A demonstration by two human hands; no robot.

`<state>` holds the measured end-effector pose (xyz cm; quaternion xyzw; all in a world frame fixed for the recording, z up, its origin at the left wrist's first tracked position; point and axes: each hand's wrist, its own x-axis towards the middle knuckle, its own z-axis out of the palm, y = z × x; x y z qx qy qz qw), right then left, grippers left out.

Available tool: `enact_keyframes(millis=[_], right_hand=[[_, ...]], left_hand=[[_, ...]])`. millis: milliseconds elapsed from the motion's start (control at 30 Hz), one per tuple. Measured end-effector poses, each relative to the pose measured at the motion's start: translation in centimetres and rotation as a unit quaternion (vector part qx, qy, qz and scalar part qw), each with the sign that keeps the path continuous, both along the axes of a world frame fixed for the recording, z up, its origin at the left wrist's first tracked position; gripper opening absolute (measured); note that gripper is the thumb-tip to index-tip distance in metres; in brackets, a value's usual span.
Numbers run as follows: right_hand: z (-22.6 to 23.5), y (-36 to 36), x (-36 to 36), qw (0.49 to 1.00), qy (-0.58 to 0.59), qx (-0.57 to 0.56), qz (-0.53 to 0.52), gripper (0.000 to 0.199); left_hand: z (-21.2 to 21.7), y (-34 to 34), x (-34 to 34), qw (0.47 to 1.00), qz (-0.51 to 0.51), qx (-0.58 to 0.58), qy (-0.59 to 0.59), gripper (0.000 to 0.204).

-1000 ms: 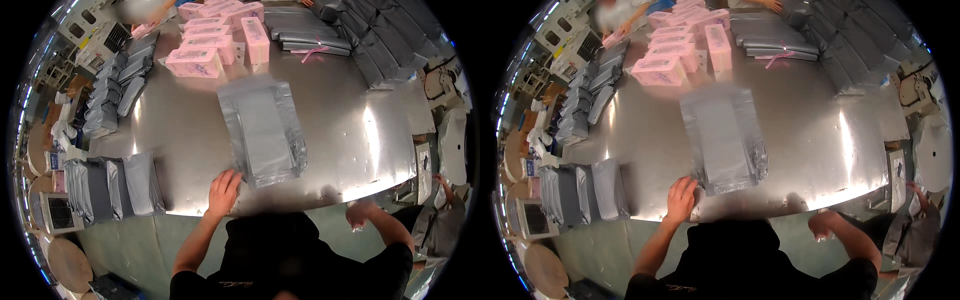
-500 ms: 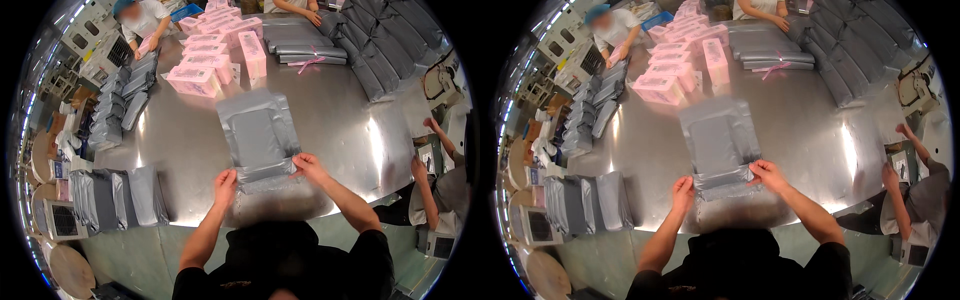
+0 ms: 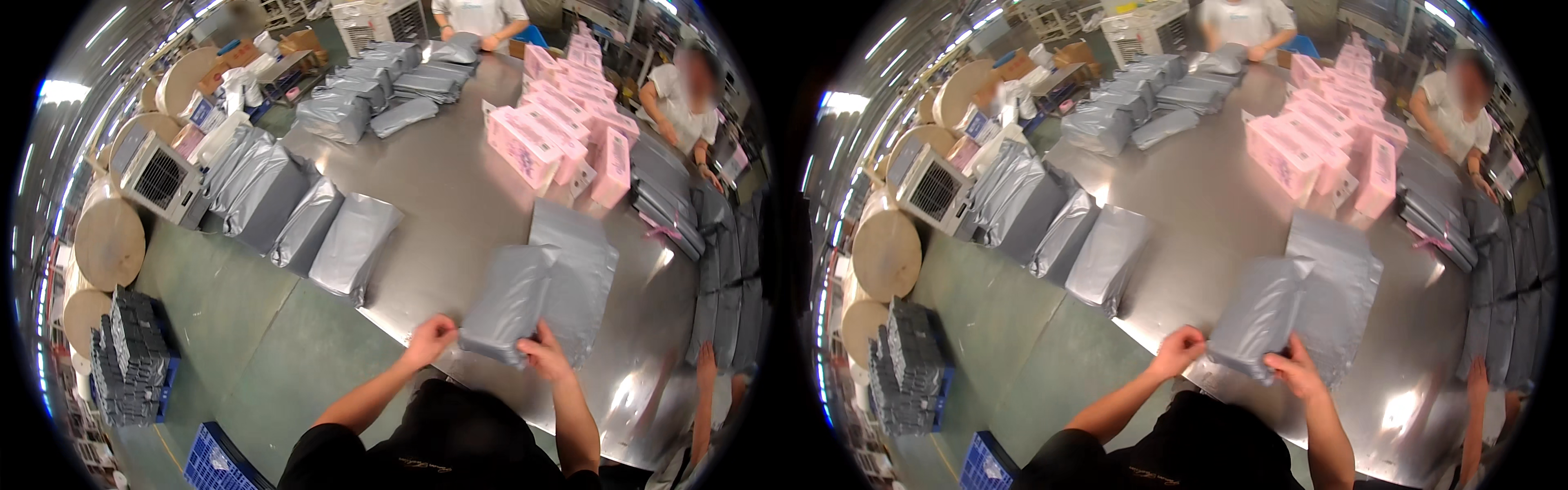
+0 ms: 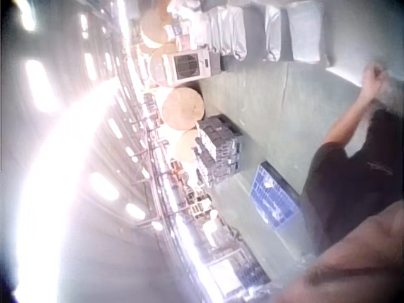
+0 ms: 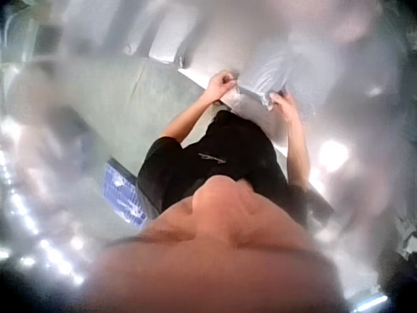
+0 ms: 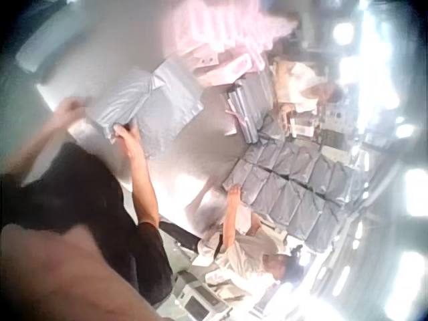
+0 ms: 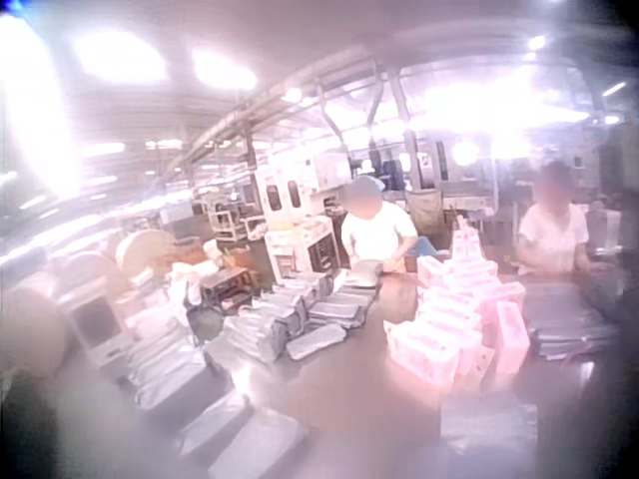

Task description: The person places pink boxes into grey poly mailers on a stainless steel table, seals each mailer, and stacks the finished packages. The person then walks through the warehouse area.

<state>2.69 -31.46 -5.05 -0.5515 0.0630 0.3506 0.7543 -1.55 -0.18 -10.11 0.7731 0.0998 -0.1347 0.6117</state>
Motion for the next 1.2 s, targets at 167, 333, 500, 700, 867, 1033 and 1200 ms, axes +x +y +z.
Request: enact_keyframes(millis=[167,333,500,700,867,1033,1200], right_hand=[[-1.2,13.1,3.2,0.966,-0.092,-0.203,0.13,0.105],[-2.6,21.2,5.2,0.997,-0.041,-0.044,0.055,0.105],[-0.1,23.9,9.0,0.986,0.049,-0.158,0.021,0.081],[-2.9,27.2,10.6,0.976,-0.069,-0.19,0.088,0.043],[3.7,34.5,9.4,0.918,-0.252,-0.27,0.145,0.031],[5.3,37.6,10.8,0.867,-0.448,-0.064,0.209,0.043],[2.9,24.3,20.3,0.9,-0.386,-0.204,0.011,0.032]], left_hand=[[5.2,13.0,1.2,0.769,0.167,0.587,-0.193,0.036],[3.0,20.6,2.6,0.815,0.16,0.52,-0.203,0.021],[8.0,23.6,3.1,0.908,0.257,0.26,-0.203,0.005],[7.4,30.5,2.9,0.852,0.34,0.346,-0.194,0.009],[5.1,31.3,2.4,0.845,0.361,0.336,-0.208,0.013],[9.5,25.6,2.1,0.768,0.366,0.461,-0.25,0.03],[12.1,14.0,2.2,0.763,-0.013,0.594,-0.255,0.049]])
